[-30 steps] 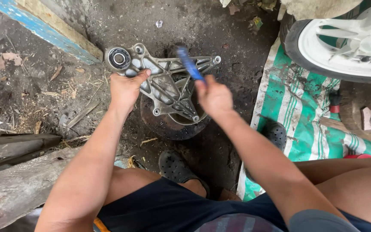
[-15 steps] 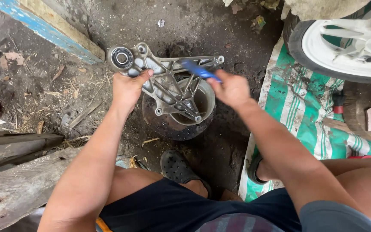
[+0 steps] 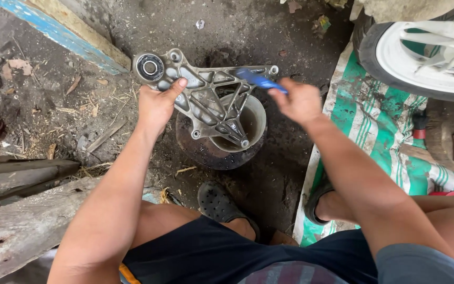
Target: The person scrubs a metal motorcycle swingarm with a blue brush, dipping it into a bucket of liquid to clean the surface. They rotate the part to scrub different sides and the inner bearing area.
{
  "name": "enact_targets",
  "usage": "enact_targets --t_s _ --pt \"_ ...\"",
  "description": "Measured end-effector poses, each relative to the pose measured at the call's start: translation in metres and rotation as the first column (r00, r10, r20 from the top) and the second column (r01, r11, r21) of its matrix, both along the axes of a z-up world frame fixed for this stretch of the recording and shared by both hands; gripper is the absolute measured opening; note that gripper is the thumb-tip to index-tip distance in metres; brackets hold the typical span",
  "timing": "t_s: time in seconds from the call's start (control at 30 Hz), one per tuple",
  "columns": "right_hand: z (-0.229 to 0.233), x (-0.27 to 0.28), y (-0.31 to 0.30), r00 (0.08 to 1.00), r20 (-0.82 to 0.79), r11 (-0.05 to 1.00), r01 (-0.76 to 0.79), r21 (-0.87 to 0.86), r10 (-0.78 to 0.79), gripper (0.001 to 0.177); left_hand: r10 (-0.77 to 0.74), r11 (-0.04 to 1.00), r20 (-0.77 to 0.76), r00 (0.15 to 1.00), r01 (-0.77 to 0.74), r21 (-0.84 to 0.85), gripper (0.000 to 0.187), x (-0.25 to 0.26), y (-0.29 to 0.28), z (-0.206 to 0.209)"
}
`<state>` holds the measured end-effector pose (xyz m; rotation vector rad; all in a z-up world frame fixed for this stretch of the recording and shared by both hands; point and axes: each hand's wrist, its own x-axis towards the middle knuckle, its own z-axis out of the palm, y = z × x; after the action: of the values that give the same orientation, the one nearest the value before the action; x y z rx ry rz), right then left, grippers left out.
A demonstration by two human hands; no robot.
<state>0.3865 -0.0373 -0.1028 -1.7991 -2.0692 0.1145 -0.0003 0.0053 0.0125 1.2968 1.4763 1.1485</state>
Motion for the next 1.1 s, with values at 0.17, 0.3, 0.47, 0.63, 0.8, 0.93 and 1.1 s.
enact_targets --t_s 0.17,0.3,0.47,0.63,0.8,0.93,1.1 --pt "0.036 -0.097 0.012 0.982 -0.079 0.971 -0.156 0.179 0.173 0.036 -0.021 1.0 0.015 1.0 0.021 -0.016 0.023 0.002 -0.003 0.003" --pt "0.008 -0.03 0.001 0.999 0.046 0.995 0.004 0.099 -0.008 0.035 -0.037 0.999 0.024 0.999 0.037 -0.027 0.022 -0.003 -0.006 -0.002" --pt "-0.014 0.003 -0.016 0.977 0.002 0.976 0.215 -0.016 -0.215 0.042 -0.03 0.998 0.006 1.0 0.03 -0.046 0.025 0.003 -0.002 0.008" --pt "0.034 -0.095 0.005 0.991 -0.119 0.995 0.071 0.064 -0.063 0.036 -0.052 0.999 0.012 0.999 0.052 0.003 0.025 0.009 -0.003 0.014" --pt "0.054 -0.097 -0.009 0.991 -0.103 0.993 0.09 0.074 -0.082 0.039 -0.032 0.999 -0.006 0.999 0.032 -0.006 0.027 0.007 0.0 -0.004" --pt "-0.018 -0.002 -0.017 0.956 0.007 0.954 0.295 -0.05 -0.295 0.045 -0.039 0.999 -0.027 0.999 0.039 0.0 0.029 0.008 0.001 0.002" --pt "0.083 -0.081 -0.031 0.928 -0.098 0.902 0.317 -0.293 -0.358 0.045 -0.058 0.998 -0.058 0.997 0.059 0.027 0.026 0.012 -0.002 0.011"
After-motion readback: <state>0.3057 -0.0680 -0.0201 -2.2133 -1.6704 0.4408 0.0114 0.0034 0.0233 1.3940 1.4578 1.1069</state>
